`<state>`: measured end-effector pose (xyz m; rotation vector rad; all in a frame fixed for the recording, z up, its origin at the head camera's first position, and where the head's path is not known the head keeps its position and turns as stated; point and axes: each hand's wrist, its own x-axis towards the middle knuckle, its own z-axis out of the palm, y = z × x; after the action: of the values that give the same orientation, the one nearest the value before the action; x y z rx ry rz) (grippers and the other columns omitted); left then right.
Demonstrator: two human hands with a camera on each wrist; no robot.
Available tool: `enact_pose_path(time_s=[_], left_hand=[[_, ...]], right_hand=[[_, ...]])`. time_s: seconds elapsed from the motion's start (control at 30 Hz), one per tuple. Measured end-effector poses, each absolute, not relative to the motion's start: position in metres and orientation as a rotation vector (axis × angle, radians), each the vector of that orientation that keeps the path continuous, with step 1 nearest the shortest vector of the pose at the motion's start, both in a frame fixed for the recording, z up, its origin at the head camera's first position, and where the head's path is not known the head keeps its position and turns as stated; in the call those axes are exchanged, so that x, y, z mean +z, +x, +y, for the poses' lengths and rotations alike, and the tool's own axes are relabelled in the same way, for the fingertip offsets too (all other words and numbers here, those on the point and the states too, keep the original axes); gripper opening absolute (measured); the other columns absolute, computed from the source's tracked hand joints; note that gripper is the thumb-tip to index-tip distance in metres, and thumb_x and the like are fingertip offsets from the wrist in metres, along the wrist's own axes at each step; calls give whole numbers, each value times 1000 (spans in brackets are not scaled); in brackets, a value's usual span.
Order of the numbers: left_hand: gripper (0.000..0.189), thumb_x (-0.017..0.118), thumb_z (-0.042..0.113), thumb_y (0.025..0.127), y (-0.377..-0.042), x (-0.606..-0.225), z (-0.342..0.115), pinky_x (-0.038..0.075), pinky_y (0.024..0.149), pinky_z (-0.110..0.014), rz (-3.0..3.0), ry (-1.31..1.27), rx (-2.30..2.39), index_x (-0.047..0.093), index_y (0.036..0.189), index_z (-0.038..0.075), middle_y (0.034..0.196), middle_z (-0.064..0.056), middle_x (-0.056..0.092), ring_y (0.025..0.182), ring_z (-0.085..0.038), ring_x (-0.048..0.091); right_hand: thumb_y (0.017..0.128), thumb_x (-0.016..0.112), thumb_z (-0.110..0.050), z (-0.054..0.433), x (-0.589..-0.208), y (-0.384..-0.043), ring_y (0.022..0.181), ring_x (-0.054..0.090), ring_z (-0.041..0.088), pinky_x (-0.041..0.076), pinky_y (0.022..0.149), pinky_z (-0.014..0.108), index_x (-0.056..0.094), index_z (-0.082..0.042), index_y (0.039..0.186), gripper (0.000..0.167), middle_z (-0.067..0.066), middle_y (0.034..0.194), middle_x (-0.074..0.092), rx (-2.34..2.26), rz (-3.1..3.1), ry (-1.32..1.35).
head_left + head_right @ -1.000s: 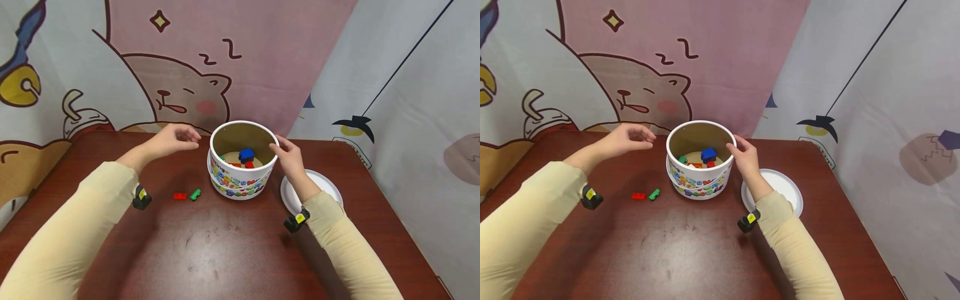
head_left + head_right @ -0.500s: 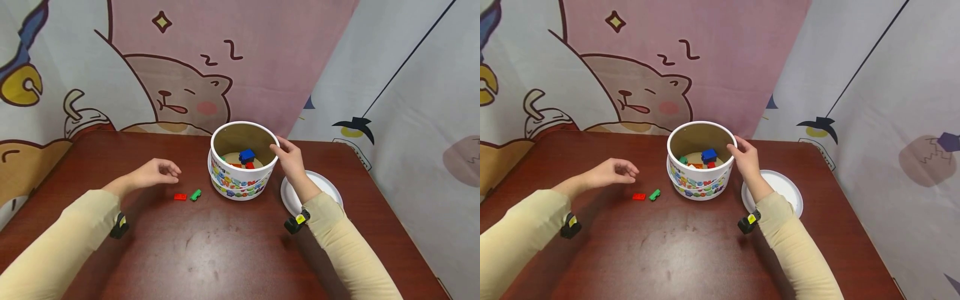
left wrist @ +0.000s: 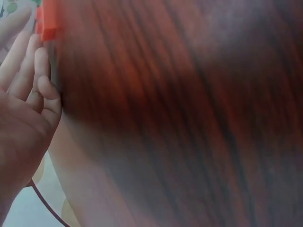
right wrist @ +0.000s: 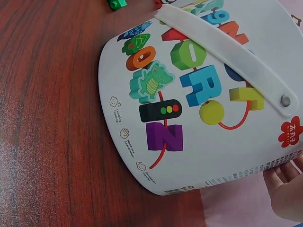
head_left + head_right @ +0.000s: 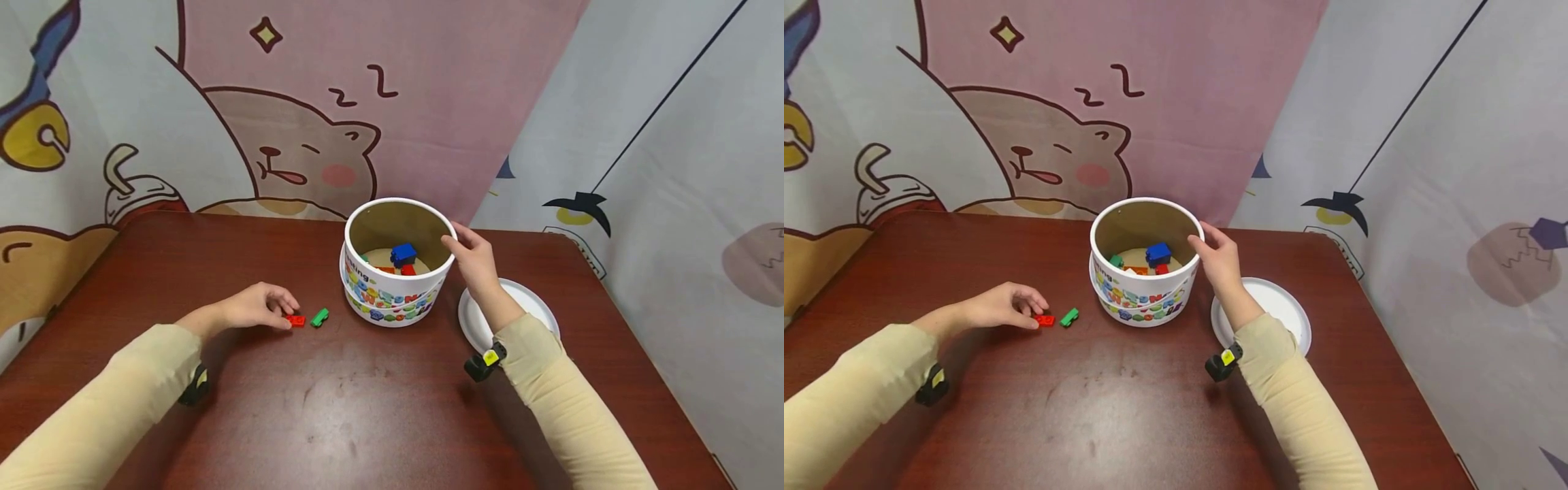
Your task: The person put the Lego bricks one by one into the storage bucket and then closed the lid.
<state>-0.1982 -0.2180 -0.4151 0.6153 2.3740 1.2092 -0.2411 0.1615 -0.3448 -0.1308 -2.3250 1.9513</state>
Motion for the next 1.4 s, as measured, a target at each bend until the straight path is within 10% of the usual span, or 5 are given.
enact_pose_path(time_s=[0.3, 0.73, 1.4], left_hand=[[26, 76, 9, 74, -199, -419, -212, 44, 61, -21, 2474, 686, 1057, 67, 96, 1, 82, -4, 63, 67, -11, 51], [19, 70, 8, 80, -201, -407, -210, 46, 65, -20, 2435, 679, 1126, 69, 97, 0, 82, -4, 67, 72, -11, 54], [22, 69, 12, 83, -206, -391, -215, 46, 69, -22, 2563, 603, 1143, 68, 102, 2, 94, -7, 69, 80, -14, 54]], right_hand=[[90, 59, -12, 162, -346, -241, 96, 52, 1, 42, 86, 15, 51, -3, 133, 44, 17, 130, 55, 1943, -2327, -122], [90, 59, -11, 161, -344, -240, 97, 53, 4, 41, 102, 37, 51, -4, 133, 44, 16, 132, 54, 1953, -2318, -147], [90, 60, -13, 162, -344, -240, 94, 52, 1, 43, 86, 16, 52, -5, 133, 44, 15, 131, 54, 1945, -2333, -146]])
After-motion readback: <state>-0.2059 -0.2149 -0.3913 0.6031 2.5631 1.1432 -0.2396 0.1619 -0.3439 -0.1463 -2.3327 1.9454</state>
